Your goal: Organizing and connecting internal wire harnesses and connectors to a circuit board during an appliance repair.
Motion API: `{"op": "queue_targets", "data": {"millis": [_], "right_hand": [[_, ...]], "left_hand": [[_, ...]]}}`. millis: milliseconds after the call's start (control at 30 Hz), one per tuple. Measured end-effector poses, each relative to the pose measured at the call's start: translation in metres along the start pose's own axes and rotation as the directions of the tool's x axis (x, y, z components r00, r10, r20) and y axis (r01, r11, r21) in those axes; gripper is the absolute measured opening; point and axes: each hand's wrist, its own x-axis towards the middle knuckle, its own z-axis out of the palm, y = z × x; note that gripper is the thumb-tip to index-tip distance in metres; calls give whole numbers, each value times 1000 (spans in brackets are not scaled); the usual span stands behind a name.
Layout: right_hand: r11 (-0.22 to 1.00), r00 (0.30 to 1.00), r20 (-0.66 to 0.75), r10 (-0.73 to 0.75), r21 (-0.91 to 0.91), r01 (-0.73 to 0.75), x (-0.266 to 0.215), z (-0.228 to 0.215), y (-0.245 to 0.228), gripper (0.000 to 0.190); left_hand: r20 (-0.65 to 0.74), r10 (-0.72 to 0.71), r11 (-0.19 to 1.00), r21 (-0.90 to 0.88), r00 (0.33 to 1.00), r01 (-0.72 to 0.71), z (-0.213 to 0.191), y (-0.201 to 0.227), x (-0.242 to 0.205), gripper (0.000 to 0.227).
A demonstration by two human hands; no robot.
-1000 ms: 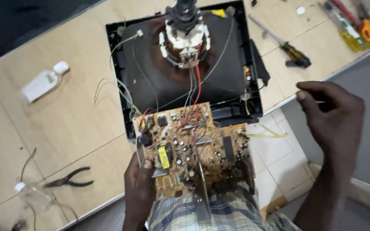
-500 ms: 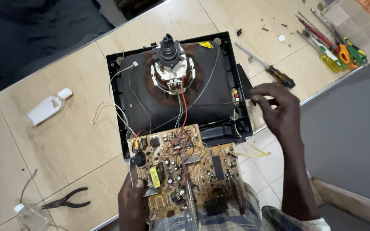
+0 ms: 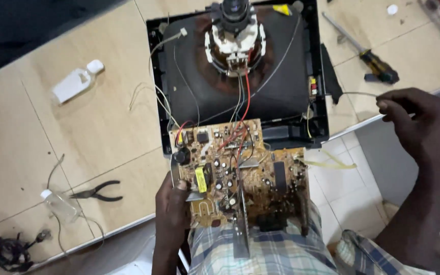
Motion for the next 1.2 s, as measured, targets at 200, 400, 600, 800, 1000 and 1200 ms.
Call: {"op": "queue_targets", "data": {"millis": [200, 400, 600, 800, 1000, 1200], "right_hand": [[990, 987, 89, 137, -54, -133, -36, 9, 45, 13], [968, 964, 98, 245, -77, -239, -59, 11, 39, 14], [959, 956, 82, 282, -44, -279, -77, 6, 8, 17], [944, 950, 57, 308, 103, -313, -100, 6, -20, 12], [926, 949, -120, 292, 285, -249, -136, 1, -29, 10], [925, 930, -210, 301, 302, -231, -175, -20, -88, 19]], "left_hand": [[19, 0, 1000, -9, 1000, 0, 0, 7, 0, 49], [43, 61, 994, 83, 997, -65, 1, 14, 1, 53], [53, -2, 995, 104, 999, -4, -9, 2, -2, 33], [76, -38, 992, 120, 996, 29, -12, 4, 0, 28], [109, 25, 988, 148, 994, -41, -12, 9, 0, 30], [113, 51, 989, 135, 992, -66, -8, 21, -1, 41]]}}
